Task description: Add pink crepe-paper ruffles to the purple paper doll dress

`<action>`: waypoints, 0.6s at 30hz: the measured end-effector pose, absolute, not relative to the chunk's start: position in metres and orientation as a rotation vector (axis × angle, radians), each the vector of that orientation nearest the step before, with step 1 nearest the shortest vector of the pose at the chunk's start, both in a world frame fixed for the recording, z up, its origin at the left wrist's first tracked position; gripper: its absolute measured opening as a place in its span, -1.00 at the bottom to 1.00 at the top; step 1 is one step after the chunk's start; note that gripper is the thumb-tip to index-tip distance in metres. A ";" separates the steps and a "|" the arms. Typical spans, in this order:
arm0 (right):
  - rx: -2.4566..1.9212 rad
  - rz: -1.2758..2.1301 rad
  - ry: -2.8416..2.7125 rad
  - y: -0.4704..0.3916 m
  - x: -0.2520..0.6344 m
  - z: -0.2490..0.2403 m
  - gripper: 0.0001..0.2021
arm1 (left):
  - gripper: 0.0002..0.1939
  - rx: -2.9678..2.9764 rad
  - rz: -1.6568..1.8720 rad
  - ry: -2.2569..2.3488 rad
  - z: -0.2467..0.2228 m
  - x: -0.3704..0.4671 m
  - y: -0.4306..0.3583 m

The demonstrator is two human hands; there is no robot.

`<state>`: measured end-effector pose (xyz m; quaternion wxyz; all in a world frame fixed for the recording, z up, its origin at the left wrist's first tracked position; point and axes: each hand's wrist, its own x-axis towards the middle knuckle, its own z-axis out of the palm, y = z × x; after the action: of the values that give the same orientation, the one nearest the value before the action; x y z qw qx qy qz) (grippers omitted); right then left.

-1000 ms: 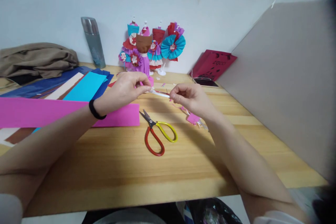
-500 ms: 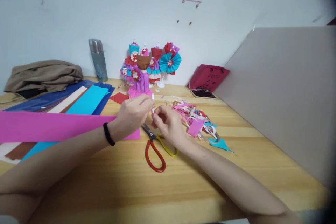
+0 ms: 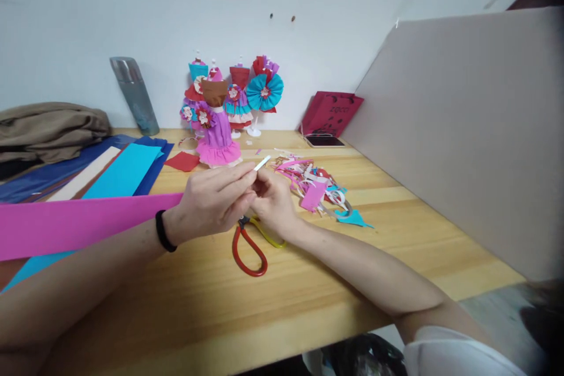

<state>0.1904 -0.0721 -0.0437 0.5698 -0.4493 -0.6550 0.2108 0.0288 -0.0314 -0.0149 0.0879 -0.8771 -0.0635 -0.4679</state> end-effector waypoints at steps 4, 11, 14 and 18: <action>-1.055 0.521 -1.490 -0.073 0.188 -0.040 -0.88 | -0.57 -2.641 -1.365 -0.069 -0.022 0.027 -0.024; -1.056 0.596 -1.421 -0.080 0.181 -0.029 -0.90 | -0.51 -2.697 -1.376 -0.012 -0.026 0.026 -0.015; -1.084 0.663 -1.411 -0.081 0.183 -0.028 -0.88 | -0.57 -2.620 -1.376 0.115 -0.024 0.024 -0.009; -1.107 0.664 -1.481 -0.079 0.186 -0.031 -0.83 | -0.78 -2.640 -1.548 -0.143 -0.014 0.023 -0.010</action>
<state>0.1863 -0.0791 -0.0305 0.5552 -0.4686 -0.6269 0.2813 0.0228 -0.0101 -0.0139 0.0389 -0.8610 -0.0467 -0.5049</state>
